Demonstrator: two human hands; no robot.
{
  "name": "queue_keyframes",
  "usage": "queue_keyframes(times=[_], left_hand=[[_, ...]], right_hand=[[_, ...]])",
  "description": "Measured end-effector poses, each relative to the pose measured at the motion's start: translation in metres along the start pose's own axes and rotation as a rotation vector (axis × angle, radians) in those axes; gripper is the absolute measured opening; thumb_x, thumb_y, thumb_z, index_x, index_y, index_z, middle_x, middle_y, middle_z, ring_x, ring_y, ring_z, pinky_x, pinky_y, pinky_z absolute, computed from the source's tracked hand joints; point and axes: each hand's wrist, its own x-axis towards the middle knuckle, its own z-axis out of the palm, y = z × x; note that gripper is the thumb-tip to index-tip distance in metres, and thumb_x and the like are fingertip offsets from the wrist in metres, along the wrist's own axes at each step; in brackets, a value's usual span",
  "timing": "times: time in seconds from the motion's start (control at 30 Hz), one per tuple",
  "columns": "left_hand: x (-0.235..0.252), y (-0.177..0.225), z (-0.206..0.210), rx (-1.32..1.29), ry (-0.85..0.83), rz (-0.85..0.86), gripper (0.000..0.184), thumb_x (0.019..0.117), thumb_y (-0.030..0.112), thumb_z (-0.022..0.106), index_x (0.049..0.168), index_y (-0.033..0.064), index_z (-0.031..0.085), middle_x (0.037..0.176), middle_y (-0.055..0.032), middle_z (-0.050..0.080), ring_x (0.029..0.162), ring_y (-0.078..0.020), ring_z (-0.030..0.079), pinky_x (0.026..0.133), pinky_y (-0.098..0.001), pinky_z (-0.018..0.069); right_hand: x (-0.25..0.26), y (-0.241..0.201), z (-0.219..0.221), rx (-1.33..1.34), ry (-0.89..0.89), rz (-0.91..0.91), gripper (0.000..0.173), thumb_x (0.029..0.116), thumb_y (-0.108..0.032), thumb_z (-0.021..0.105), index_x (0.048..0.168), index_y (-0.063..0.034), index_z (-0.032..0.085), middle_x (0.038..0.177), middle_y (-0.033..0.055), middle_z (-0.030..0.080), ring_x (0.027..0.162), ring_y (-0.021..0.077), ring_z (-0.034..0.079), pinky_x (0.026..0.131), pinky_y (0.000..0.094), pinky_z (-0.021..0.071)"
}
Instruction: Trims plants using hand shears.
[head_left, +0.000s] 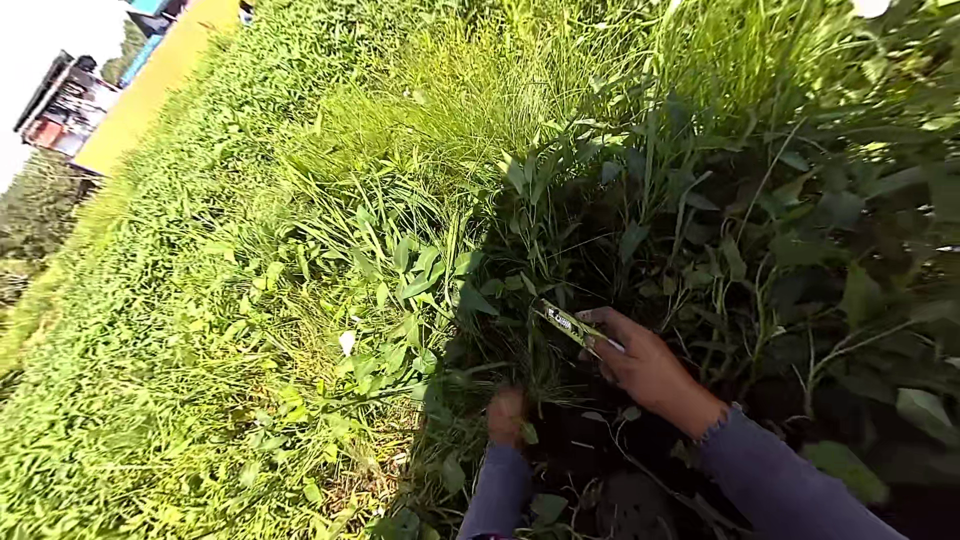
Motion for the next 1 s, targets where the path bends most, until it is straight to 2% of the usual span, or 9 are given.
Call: queue_keyframes(times=[0.1,0.23,0.3,0.43,0.53,0.67,0.83,0.93,1.0], left_hand=[[0.010,-0.014,-0.022,-0.190,0.057,-0.067,0.042,0.0986,0.014,0.062,0.139,0.0010,0.061,0.133,-0.0248,0.065,0.124,-0.0402,0.063,0.108,-0.0561,0.0485],[-0.006,-0.029,-0.061,-0.468,0.159,-0.211,0.037,0.0984,0.012,0.065,0.127,-0.0119,0.062,0.124,-0.0321,0.065,0.121,-0.0416,0.062,0.107,-0.0550,0.0466],[-0.026,-0.025,-0.071,-0.407,0.000,-0.177,0.037,0.0962,0.015,0.067,0.124,-0.0090,0.064,0.124,-0.0279,0.067,0.120,-0.0375,0.064,0.107,-0.0522,0.0482],[-0.056,0.009,-0.046,-0.331,-0.273,-0.063,0.040,0.0920,0.018,0.071,0.124,-0.0060,0.065,0.122,-0.0272,0.067,0.117,-0.0402,0.065,0.102,-0.0583,0.0507],[-0.050,0.036,-0.025,-0.417,-0.154,-0.001,0.039,0.0905,0.018,0.071,0.122,-0.0041,0.067,0.115,-0.0244,0.070,0.112,-0.0380,0.067,0.100,-0.0575,0.0523],[-0.019,0.047,-0.022,-0.260,-0.064,-0.065,0.056,0.0940,0.023,0.069,0.142,-0.0008,0.054,0.123,-0.0233,0.069,0.117,-0.0389,0.067,0.102,-0.0584,0.0522],[-0.005,0.034,-0.012,-0.127,-0.066,-0.021,0.039,0.0982,0.019,0.060,0.134,0.0024,0.064,0.127,-0.0219,0.068,0.119,-0.0387,0.066,0.103,-0.0573,0.0518],[-0.011,0.010,-0.028,-0.418,0.018,-0.069,0.030,0.0970,0.016,0.064,0.118,-0.0047,0.068,0.113,-0.0243,0.071,0.110,-0.0381,0.068,0.099,-0.0565,0.0527],[-0.022,-0.012,-0.046,-0.770,0.160,-0.148,0.034,0.0976,0.012,0.066,0.123,-0.0096,0.063,0.113,-0.0253,0.069,0.107,-0.0327,0.067,0.097,-0.0502,0.0533]], right_hand=[[0.000,-0.011,0.001,-0.001,0.000,-0.026,0.035,0.1076,-0.018,0.050,0.143,-0.0176,0.053,0.094,0.0045,0.073,0.058,0.0151,0.061,0.056,0.0339,0.0529],[-0.002,-0.015,-0.018,0.016,0.041,-0.045,0.034,0.1077,-0.017,0.050,0.142,-0.0164,0.054,0.093,0.0058,0.073,0.056,0.0149,0.059,0.054,0.0327,0.0512],[-0.001,-0.009,-0.027,0.029,0.060,-0.034,0.035,0.1080,-0.017,0.050,0.142,-0.0157,0.053,0.093,0.0065,0.073,0.055,0.0149,0.058,0.052,0.0321,0.0497],[0.003,-0.009,-0.032,0.041,0.078,-0.011,0.036,0.1081,-0.019,0.050,0.144,-0.0159,0.052,0.094,0.0060,0.073,0.054,0.0147,0.058,0.051,0.0323,0.0502],[0.004,-0.019,-0.027,0.052,0.060,-0.029,0.035,0.1077,-0.018,0.051,0.143,-0.0165,0.053,0.094,0.0058,0.073,0.056,0.0146,0.059,0.053,0.0318,0.0512],[0.003,-0.015,-0.022,0.021,0.017,-0.010,0.035,0.1079,-0.022,0.050,0.142,-0.0190,0.053,0.095,0.0040,0.073,0.059,0.0137,0.061,0.056,0.0312,0.0521],[0.003,-0.010,-0.023,0.033,0.003,-0.003,0.035,0.1070,-0.022,0.051,0.141,-0.0169,0.054,0.095,0.0055,0.072,0.060,0.0147,0.061,0.056,0.0320,0.0524],[0.004,-0.016,-0.028,0.041,0.029,-0.011,0.034,0.1075,-0.021,0.051,0.142,-0.0174,0.054,0.093,0.0045,0.073,0.056,0.0133,0.059,0.053,0.0306,0.0504],[0.004,-0.018,-0.033,0.061,0.054,-0.025,0.035,0.1077,-0.019,0.051,0.142,-0.0166,0.053,0.093,0.0047,0.073,0.057,0.0129,0.059,0.053,0.0299,0.0497]])
